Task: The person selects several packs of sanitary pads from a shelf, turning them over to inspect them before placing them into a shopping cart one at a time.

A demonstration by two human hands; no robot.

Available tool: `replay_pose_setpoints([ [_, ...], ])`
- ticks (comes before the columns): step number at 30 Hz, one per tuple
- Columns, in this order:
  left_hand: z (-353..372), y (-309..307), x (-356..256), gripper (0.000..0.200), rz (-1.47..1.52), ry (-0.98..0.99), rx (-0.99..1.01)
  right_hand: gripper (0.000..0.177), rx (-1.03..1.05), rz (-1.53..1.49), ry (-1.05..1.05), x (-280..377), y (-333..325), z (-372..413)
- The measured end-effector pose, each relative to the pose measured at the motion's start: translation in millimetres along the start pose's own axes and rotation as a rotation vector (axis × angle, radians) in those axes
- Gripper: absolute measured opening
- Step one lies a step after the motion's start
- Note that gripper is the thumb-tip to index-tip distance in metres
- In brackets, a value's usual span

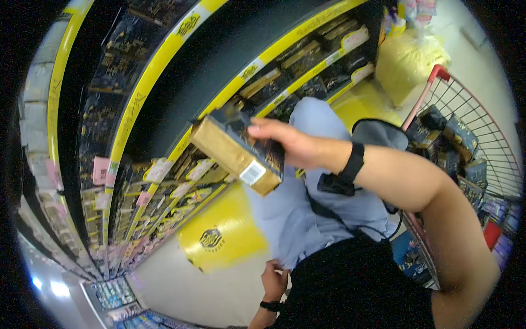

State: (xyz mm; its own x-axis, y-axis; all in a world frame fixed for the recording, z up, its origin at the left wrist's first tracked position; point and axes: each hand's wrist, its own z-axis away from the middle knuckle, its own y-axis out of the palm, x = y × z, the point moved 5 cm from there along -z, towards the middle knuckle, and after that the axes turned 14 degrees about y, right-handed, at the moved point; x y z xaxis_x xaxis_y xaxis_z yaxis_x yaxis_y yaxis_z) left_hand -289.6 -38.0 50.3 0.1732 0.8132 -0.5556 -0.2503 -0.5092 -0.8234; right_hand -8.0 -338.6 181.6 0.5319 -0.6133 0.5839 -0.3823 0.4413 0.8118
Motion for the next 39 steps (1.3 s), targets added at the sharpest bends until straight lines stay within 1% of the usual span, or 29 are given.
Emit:
replay_pose_setpoints([
  [1,-5.9,1.5,13.4,0.052,0.068,-0.102,-0.015,0.049,-0.028,-0.032,-0.003,-1.6,-4.1,-2.3],
  [2,-14.1,-0.8,17.1,0.054,0.114,-0.186,-0.019,0.049,-0.057,-0.069,-0.005,-4.0,-8.2,-4.1],
  [4,-31.0,-3.4,8.2,0.059,0.011,-0.098,0.027,0.051,-0.037,-0.104,-0.009,-1.7,-8.7,-3.9],
  [6,-29.0,6.0,13.2,0.063,-0.1,-0.061,0.049,0.054,-0.067,-0.113,0.001,-0.6,-8.4,-7.0],
  [7,-33.2,9.2,16.4,0.066,-0.158,-0.038,0.06,0.058,-0.091,-0.092,-0.009,-2.5,-11.4,-8.6],
  [10,-44.6,-2.8,4.2,0.073,0.138,-0.188,0.054,0.059,-0.085,-0.178,-0.002,-1.7,-10.3,-11.6],
  [11,-44.4,4.8,17.6,0.075,0.109,-0.161,0.053,0.055,-0.08,-0.183,-0.013,0.6,-8.8,-12.7],
  [12,-37.5,12.7,28.0,0.076,0.133,-0.176,0.075,0.059,-0.107,-0.222,0.04,-3.6,-11.5,-12.8],
  [14,-46.4,8.1,20.7,0.077,0.173,-0.199,0.104,0.066,-0.147,-0.294,0.137,-11.2,-15.7,-14.3],
  [15,-48.7,7.4,18.7,0.079,0.136,-0.16,0.09,0.066,-0.197,-0.282,0.194,-11.4,-14.6,-12.1],
  [18,-42.0,12.1,20.8,0.078,0.171,-0.09,0.057,0.068,-0.093,-0.352,0.144,-13.7,-18.3,-16.8],
  [19,-41.4,14.0,17.9,0.076,0.224,-0.145,0.08,0.069,-0.121,-0.352,0.142,-11.0,-18.2,-16.7],
  [22,-43.1,27.2,19.7,0.071,0.41,-0.112,-0.038,0.066,-0.174,-0.403,0.107,-3.1,-18.0,-16.5],
  [23,-46.5,28.7,19.1,0.072,0.503,-0.157,0.036,0.063,-0.22,-0.378,0.056,-0.3,-21.1,-17.6],
  [24,-49.3,28.1,21.1,0.072,0.499,-0.093,0.008,0.061,-0.269,-0.351,0.006,2.4,-24.2,-17.7],
  [25,-51.7,28.0,19.3,0.072,0.502,-0.087,0.014,0.059,-0.321,-0.324,-0.047,5.8,-27.5,-16.6],
  [31,-60.5,21.5,18.6,0.069,0.521,-0.139,0.044,0.047,-0.16,-0.445,-0.163,27.3,-29.5,-11.1],
  [35,-62.2,18.2,20.0,0.067,0.537,-0.162,0.068,0.051,-0.322,-0.42,-0.083,19.7,-31.2,-11.6],
  [38,-62.5,16.8,20.1,0.065,0.543,-0.17,0.076,0.048,-0.178,-0.517,-0.045,10.5,-27.1,-14.6],
  [39,-62.5,16.7,19.9,0.065,0.546,-0.175,0.076,0.049,-0.194,-0.534,-0.017,8.6,-25.5,-15.0],
])
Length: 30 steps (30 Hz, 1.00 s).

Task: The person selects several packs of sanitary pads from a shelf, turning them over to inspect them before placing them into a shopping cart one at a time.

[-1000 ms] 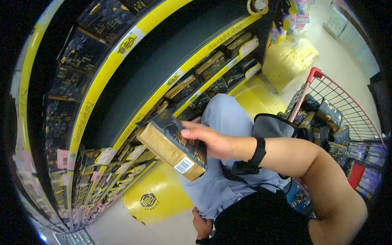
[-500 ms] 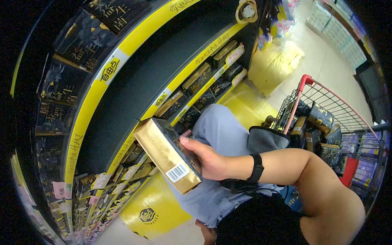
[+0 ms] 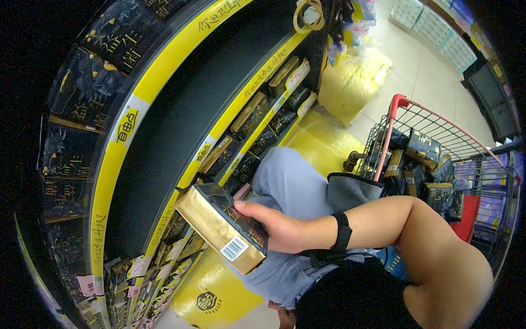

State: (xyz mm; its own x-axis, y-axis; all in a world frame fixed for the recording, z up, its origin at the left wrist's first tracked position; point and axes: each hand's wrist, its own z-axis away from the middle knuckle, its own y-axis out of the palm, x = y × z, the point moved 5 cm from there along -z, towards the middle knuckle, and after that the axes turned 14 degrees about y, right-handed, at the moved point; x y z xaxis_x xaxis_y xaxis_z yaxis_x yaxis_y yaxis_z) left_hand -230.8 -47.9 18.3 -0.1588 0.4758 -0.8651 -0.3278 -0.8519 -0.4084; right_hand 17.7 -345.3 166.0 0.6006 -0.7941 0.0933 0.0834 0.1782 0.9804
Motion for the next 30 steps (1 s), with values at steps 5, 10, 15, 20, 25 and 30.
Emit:
replay_pose_setpoints([
  [5,0.3,-1.6,0.9,0.062,0.009,-0.008,-0.004,0.05,-0.029,0.019,0.014,-5.0,0.4,-1.6],
  [10,-0.2,-2.6,4.3,0.06,0.021,-0.003,0.007,0.05,-0.216,0.165,-0.146,5.5,-4.6,-3.9],
  [15,4.6,-2.2,5.8,0.057,0.034,0.0,-0.008,0.059,-0.215,0.964,-0.49,8.7,16.5,0.2],
  [20,10.5,-0.9,6.9,0.054,0.044,-0.009,-0.019,0.065,-0.25,1.555,-0.755,5.6,35.6,13.8],
  [25,12.8,-3.7,5.3,0.052,0.045,-0.013,-0.025,0.055,-0.167,1.396,-0.632,0.4,31.0,5.9],
  [30,12.3,-1.7,4.6,0.049,0.051,-0.013,-0.031,0.046,-0.102,1.2,-0.42,-8.2,19.2,-5.0],
])
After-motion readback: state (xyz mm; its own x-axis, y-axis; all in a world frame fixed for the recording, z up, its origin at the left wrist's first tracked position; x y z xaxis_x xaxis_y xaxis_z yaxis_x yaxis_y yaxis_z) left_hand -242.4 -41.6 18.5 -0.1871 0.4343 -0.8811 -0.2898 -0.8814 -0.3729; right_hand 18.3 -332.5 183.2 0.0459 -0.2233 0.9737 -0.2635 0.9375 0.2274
